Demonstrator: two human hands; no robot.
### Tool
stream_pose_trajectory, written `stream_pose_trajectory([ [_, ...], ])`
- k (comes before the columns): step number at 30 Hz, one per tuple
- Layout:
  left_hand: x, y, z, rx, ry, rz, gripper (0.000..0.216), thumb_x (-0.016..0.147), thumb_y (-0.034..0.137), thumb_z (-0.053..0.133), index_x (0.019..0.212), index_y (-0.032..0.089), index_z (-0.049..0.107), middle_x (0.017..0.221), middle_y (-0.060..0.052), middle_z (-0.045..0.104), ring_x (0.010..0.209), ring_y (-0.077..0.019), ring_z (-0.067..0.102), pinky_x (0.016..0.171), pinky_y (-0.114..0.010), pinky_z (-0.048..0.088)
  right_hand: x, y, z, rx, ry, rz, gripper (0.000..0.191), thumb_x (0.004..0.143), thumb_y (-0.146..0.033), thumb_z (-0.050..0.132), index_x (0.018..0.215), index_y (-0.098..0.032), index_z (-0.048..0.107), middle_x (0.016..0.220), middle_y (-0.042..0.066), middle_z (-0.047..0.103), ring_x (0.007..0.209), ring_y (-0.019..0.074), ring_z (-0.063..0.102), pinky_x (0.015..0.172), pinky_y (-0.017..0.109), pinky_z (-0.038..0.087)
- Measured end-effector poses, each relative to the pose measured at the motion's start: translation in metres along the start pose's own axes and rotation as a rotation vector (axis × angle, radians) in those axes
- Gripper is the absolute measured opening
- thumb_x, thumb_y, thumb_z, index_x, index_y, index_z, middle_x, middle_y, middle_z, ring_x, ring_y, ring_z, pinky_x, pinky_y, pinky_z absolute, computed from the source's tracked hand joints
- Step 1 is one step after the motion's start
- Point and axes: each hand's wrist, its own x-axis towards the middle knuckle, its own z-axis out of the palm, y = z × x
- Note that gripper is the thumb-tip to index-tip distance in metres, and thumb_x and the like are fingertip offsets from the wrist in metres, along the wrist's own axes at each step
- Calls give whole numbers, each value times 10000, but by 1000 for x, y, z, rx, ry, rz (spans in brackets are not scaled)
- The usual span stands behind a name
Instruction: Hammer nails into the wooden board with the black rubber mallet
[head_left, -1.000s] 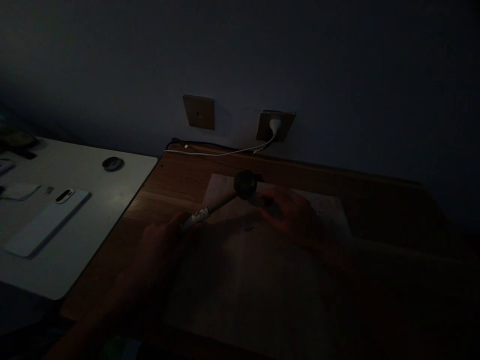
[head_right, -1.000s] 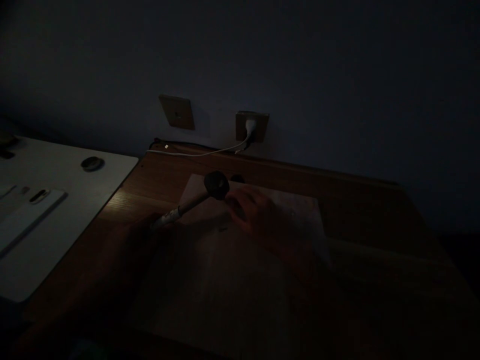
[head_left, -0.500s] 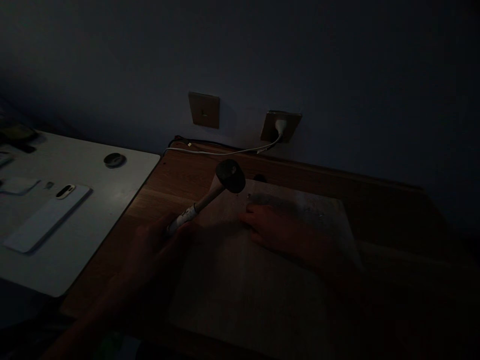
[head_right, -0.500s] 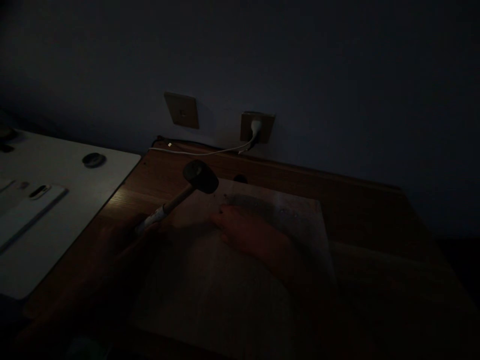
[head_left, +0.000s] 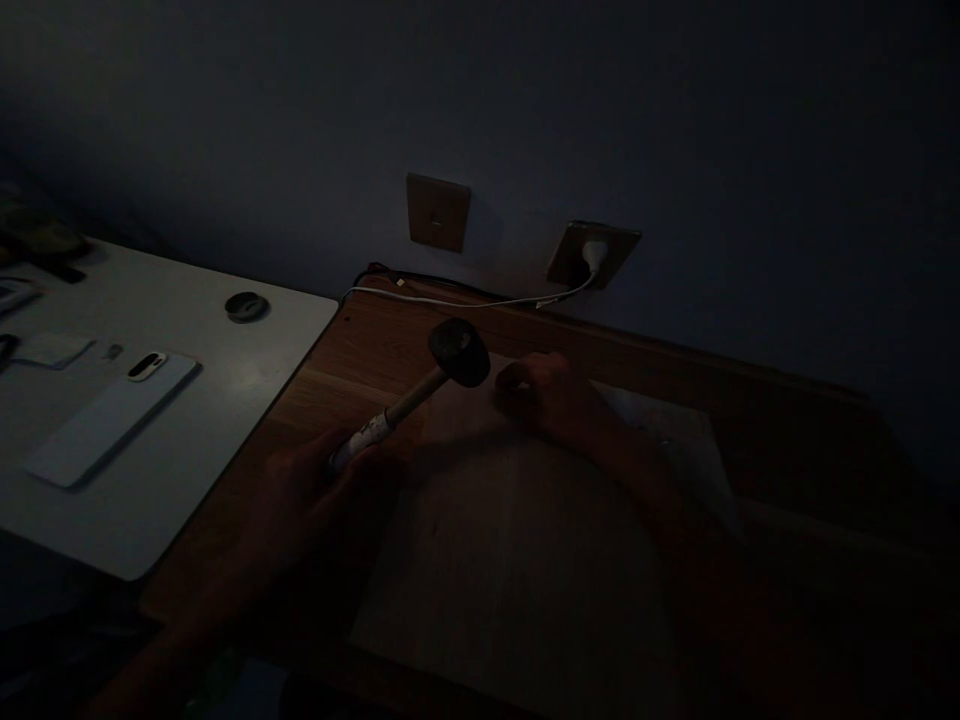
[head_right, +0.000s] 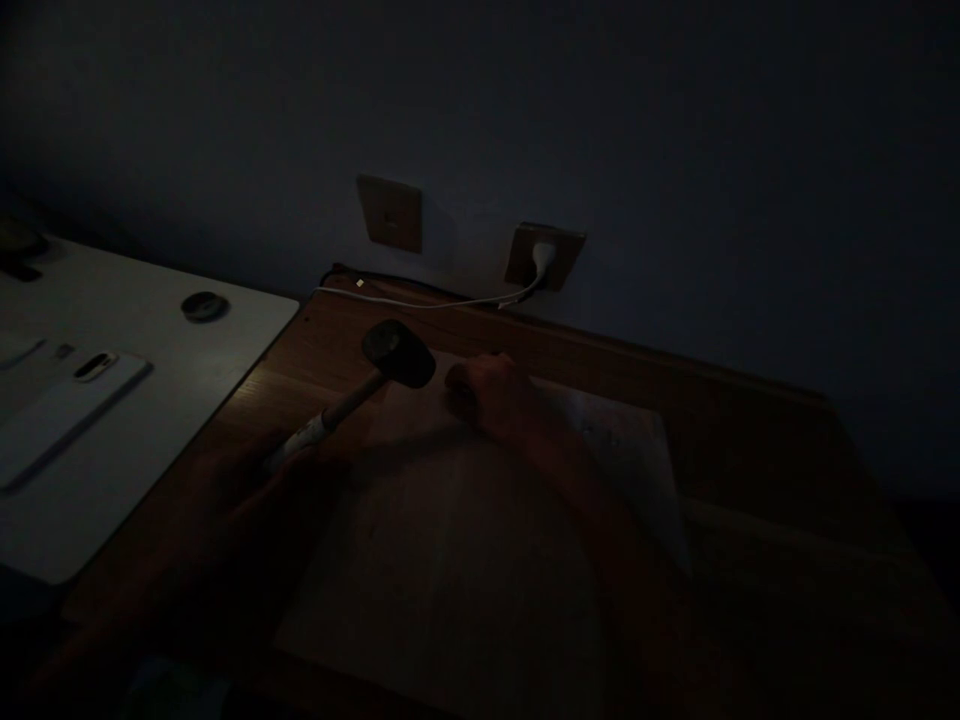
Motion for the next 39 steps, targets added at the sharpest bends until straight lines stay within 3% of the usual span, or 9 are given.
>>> stream_pose_trajectory([
  [9,1,-4,1,-26,0,31,489,952,645,528,879,197,712,720,-18,721,624,-189,633,561,-258,422,6,0,8,-53,-58,-24,152,935,-162,696,1033,-195,808,1006,103,811,932,258,722,894,403,443],
  [16,0,0,2,-43,-1,48,465,943,626,539,841,198,690,675,-6,672,579,-176,604,535,-254,404,8,1,18,-79,25,2,244,887,-88,634,1086,-175,746,940,99,761,869,242,672,836,366,419],
  [26,-2,8,5,-67,-6,18,492,947,643,546,899,186,722,681,-6,662,601,-174,597,518,-239,396,2,10,27,60,118,-32,305,857,-110,636,1145,-188,696,937,69,740,835,228,660,789,336,448],
  [30,-3,12,5,-80,-1,8,509,957,659,554,911,181,723,679,-4,649,603,-168,582,509,-232,375,1,9,27,59,141,11,341,899,-119,606,1223,-183,692,958,69,752,847,223,676,809,335,457],
  [39,-6,30,4,-118,-39,-32,553,949,708,554,965,187,740,698,-6,678,602,-172,589,500,-232,356,7,-1,28,28,101,132,330,870,-115,673,1190,-188,703,1015,94,791,909,278,729,855,396,495],
])
